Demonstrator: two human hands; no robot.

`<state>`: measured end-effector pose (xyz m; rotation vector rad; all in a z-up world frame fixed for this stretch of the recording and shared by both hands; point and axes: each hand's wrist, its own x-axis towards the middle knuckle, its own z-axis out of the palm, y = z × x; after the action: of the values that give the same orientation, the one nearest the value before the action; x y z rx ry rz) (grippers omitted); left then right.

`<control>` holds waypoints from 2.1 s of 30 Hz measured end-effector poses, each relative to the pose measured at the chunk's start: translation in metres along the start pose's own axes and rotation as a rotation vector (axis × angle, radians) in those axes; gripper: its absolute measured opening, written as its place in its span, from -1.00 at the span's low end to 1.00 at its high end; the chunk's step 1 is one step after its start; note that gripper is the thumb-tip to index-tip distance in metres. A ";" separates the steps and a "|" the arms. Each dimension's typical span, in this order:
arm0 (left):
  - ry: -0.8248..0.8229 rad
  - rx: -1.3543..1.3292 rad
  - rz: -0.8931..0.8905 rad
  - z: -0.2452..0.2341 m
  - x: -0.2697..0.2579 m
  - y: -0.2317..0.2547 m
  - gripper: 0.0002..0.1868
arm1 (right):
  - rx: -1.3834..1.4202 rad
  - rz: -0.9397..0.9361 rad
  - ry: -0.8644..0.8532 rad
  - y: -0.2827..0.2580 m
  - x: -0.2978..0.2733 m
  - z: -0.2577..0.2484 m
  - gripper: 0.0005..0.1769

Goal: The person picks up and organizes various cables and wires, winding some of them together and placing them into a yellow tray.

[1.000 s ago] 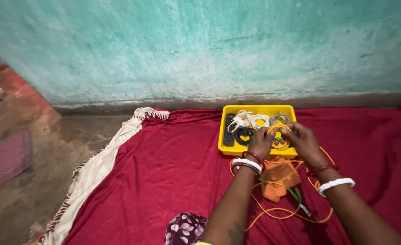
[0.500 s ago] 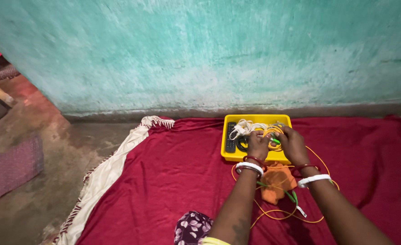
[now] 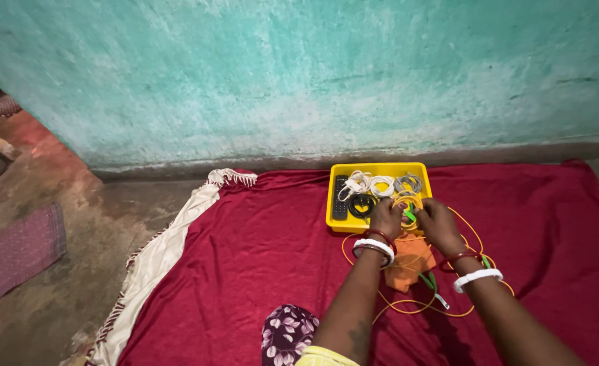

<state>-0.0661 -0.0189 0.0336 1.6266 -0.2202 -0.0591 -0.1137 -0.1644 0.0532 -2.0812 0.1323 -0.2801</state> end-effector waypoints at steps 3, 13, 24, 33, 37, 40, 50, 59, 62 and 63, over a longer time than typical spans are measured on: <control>-0.019 0.144 0.059 -0.005 0.003 0.007 -0.67 | 0.012 -0.086 0.068 -0.002 0.000 0.000 -0.78; -0.168 -0.055 0.007 -0.009 -0.009 0.022 -0.70 | 0.173 -0.131 0.098 0.009 0.004 -0.004 -0.79; 0.244 0.345 0.406 0.012 -0.008 0.010 -0.77 | 0.221 0.134 -0.019 0.009 0.004 0.002 -0.64; -0.031 0.317 0.285 0.002 -0.027 0.036 -0.71 | 0.051 -0.072 0.172 0.005 -0.018 0.000 -0.77; -0.127 0.229 0.254 -0.011 -0.023 0.022 -0.67 | 0.195 -0.118 0.199 0.003 -0.028 0.008 -0.77; -0.184 0.095 0.212 -0.016 -0.023 0.018 -0.68 | 0.156 -0.144 0.226 -0.004 -0.033 0.013 -0.76; -0.079 0.641 0.345 -0.018 -0.043 0.048 -0.64 | 0.179 -0.115 0.187 -0.009 -0.036 0.013 -0.73; -0.163 -0.108 0.081 -0.005 0.000 -0.015 -0.65 | 0.300 -0.075 0.172 0.002 -0.024 0.007 -0.70; -0.161 -0.147 0.029 -0.006 -0.001 -0.010 -0.62 | 0.339 -0.086 0.152 0.007 -0.023 0.009 -0.70; -0.163 -0.167 0.000 -0.006 -0.004 -0.006 -0.61 | 0.347 -0.092 0.146 0.010 -0.022 0.011 -0.70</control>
<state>-0.0688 -0.0123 0.0280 1.4564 -0.3315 -0.2057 -0.1324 -0.1559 0.0363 -1.7243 0.0697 -0.4767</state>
